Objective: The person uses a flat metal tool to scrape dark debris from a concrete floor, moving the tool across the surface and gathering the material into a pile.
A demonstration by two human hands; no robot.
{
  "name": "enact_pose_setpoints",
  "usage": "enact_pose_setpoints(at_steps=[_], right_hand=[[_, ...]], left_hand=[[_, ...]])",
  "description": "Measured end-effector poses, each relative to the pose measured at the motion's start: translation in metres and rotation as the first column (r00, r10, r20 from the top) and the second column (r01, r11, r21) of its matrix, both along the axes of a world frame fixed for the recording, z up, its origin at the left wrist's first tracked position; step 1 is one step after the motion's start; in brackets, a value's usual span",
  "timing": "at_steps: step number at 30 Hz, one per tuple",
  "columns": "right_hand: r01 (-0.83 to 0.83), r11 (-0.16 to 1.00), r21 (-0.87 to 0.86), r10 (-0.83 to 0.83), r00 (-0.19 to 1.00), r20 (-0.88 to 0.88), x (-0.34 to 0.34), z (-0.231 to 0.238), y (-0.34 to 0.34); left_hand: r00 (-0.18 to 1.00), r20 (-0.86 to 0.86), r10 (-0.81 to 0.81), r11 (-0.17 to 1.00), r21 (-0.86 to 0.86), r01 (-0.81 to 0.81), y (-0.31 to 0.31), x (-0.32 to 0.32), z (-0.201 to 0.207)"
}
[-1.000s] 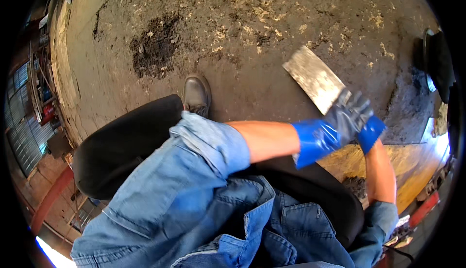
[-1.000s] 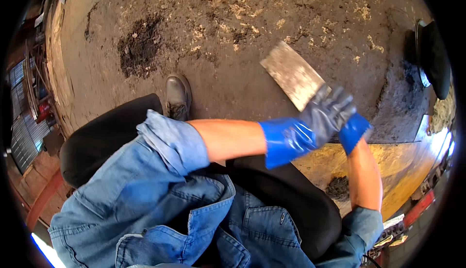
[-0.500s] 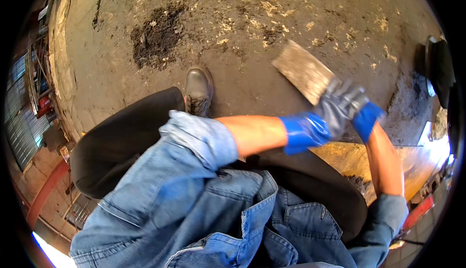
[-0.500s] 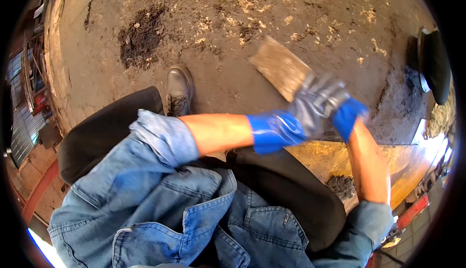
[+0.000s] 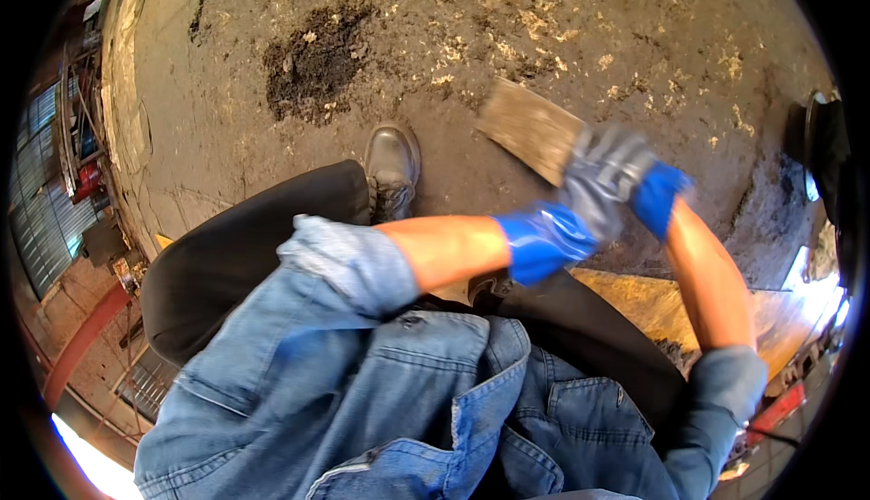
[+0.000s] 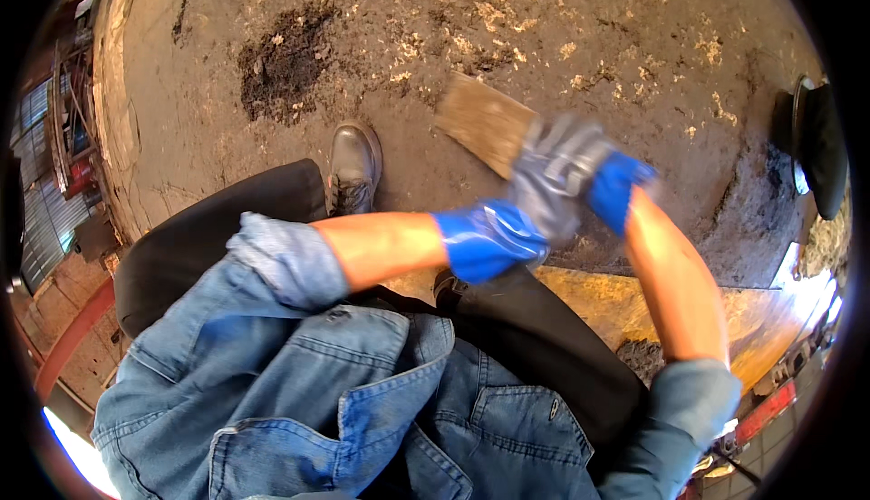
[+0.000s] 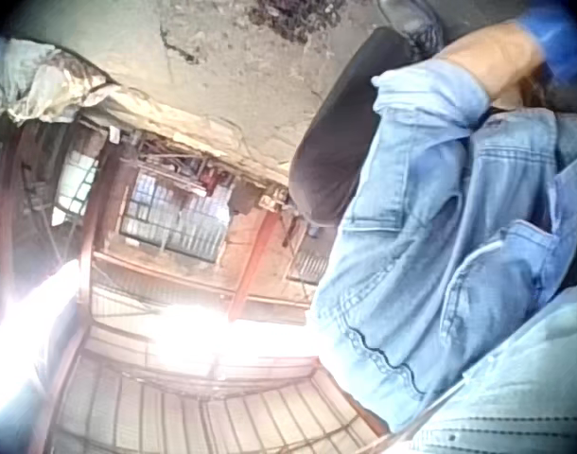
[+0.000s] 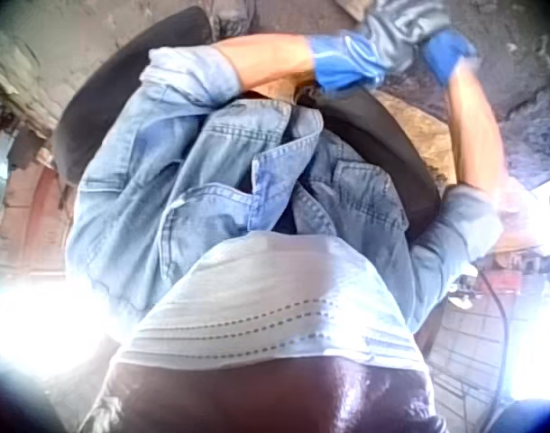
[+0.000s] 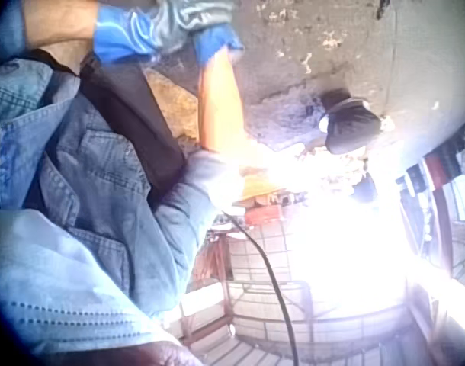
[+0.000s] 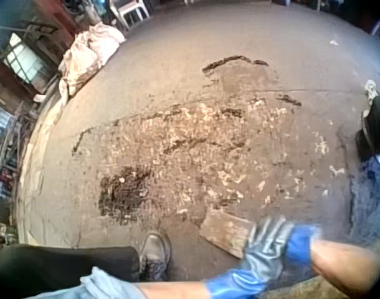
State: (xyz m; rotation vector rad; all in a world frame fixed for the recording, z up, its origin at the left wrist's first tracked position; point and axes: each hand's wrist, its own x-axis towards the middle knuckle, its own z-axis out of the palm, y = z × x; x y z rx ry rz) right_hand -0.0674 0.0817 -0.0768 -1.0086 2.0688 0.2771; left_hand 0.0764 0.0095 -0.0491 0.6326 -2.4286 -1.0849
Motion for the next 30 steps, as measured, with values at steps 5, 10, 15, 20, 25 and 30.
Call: enact_pose_setpoints(at_steps=[5, 10, 15, 20, 25, 30], right_hand=[[-0.026, 0.999, -0.021, 0.027, 0.999, 0.022, 0.002, -0.002, -0.021], [-0.035, 0.999, 0.018, 0.036, 0.999, -0.008, -0.018, 0.019, 0.012], [-0.060, 0.998, -0.033, 0.060, 0.998, -0.013, -0.024, 0.010, -0.005], [-0.046, 0.995, -0.091, 0.043, 0.999, -0.033, -0.031, 0.022, -0.011], [-0.063, 0.984, -0.169, 0.067, 0.998, 0.016, 0.014, 0.014, -0.031], [-0.058, 0.957, -0.284, 0.086, 0.992, 0.088, 0.083, -0.017, -0.104]], left_hand=[[0.999, 0.016, 0.043, 0.999, 0.024, -0.044, -0.026, 0.014, -0.001], [0.993, 0.107, -0.056, 0.992, 0.120, 0.043, -0.008, 0.003, 0.015], [0.996, -0.059, 0.066, 0.989, 0.140, -0.058, -0.018, 0.006, 0.012], [0.999, 0.024, 0.040, 0.998, -0.050, -0.039, -0.004, -0.017, 0.005], [0.995, 0.094, 0.023, 0.994, -0.109, -0.012, -0.007, 0.023, 0.002], [1.000, 0.023, -0.017, 0.977, -0.211, 0.021, -0.089, 0.083, 0.003]])
